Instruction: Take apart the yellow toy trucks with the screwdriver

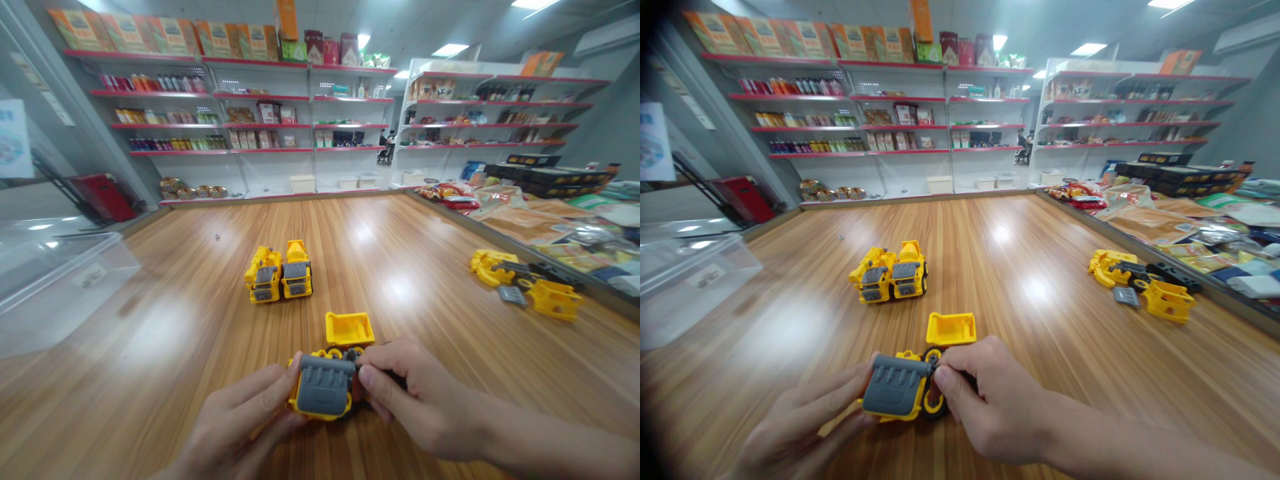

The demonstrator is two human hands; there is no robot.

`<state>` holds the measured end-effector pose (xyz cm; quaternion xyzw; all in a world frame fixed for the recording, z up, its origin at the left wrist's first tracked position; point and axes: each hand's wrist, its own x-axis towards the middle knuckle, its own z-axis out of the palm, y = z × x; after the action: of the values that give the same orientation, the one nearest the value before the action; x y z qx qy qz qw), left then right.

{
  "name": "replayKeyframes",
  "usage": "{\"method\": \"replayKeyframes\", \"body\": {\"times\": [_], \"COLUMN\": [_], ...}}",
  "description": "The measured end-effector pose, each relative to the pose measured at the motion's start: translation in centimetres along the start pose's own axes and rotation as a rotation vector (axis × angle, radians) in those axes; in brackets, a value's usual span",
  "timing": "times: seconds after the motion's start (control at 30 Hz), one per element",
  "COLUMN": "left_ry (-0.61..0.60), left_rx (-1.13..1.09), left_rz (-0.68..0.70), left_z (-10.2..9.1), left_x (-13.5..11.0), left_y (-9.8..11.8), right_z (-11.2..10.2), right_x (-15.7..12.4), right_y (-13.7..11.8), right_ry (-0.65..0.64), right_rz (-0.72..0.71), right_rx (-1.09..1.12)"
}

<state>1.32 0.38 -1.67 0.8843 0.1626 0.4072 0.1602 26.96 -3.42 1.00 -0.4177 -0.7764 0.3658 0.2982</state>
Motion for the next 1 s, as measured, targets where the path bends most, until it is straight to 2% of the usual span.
{"method": "replayKeyframes", "body": {"times": [0.57, 0.77, 1.0], "left_ry": [-0.022, -0.098, -0.088], "left_rx": [0.027, 0.085, 0.053], "left_rz": [0.000, -0.029, -0.041], "left_z": [0.1, -0.1, -0.1], "left_x": [-0.2, -1.0, -1.2], "left_y": [-0.2, -0.4, -0.3], "right_z": [0.2, 0.0, -0.2], "right_x": [-0.1, -0.4, 0.0], "right_y": [0.1, -0.1, -0.1], "right_ry": [0.077, -0.014, 0.004], "right_rz": [-0.087, -0.007, -0.066], "right_rx": [-0.218, -0.111, -0.201]}}
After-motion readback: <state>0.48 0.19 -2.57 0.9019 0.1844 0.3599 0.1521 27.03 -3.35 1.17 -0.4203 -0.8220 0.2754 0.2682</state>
